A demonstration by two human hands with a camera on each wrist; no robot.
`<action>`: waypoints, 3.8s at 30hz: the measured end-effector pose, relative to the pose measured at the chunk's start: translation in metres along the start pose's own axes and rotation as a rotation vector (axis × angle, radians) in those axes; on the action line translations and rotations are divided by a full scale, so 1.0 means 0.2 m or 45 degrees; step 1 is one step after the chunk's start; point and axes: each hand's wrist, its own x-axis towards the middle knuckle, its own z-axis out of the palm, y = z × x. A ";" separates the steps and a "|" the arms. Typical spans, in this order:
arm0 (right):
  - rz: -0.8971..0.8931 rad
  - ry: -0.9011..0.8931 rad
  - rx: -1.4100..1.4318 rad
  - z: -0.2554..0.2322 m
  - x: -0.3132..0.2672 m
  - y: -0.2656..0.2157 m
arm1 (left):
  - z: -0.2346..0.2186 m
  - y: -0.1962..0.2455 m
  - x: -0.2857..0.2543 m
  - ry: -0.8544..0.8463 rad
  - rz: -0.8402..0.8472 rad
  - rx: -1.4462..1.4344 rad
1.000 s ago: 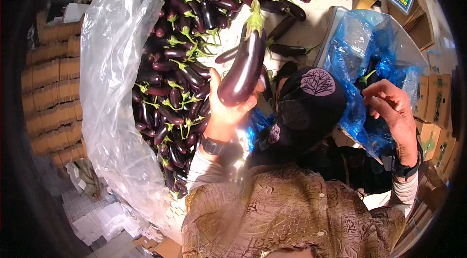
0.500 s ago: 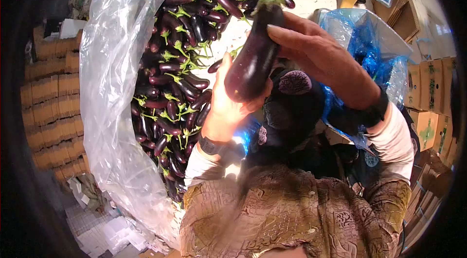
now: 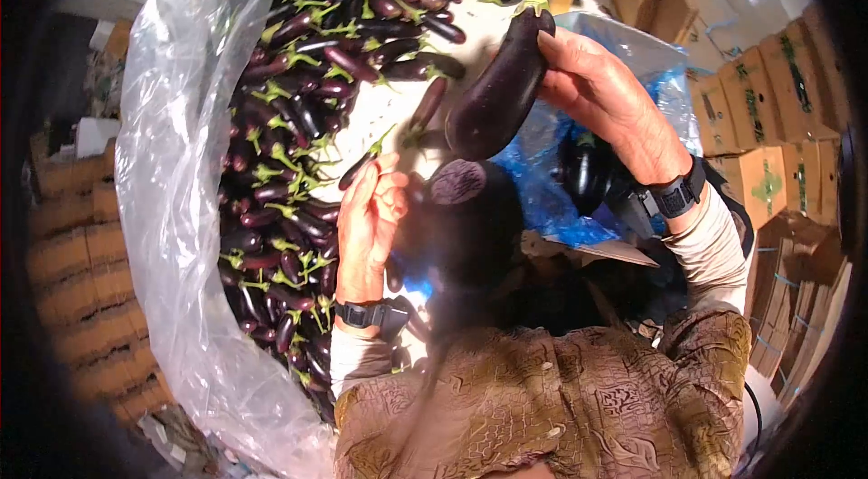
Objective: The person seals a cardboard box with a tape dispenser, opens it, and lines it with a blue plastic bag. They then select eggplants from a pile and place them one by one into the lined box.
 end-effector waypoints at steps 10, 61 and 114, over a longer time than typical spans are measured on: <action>-0.005 0.371 -0.517 -0.25 -0.37 -0.23 | -0.17 -0.22 0.12 0.169 -0.006 0.044; 0.611 0.425 -1.650 0.03 -0.73 -0.13 | -0.63 -0.72 0.89 -0.025 0.136 1.299; 0.460 0.967 -2.072 -0.70 -0.30 0.77 | -0.56 -0.85 0.53 -0.055 -0.349 0.974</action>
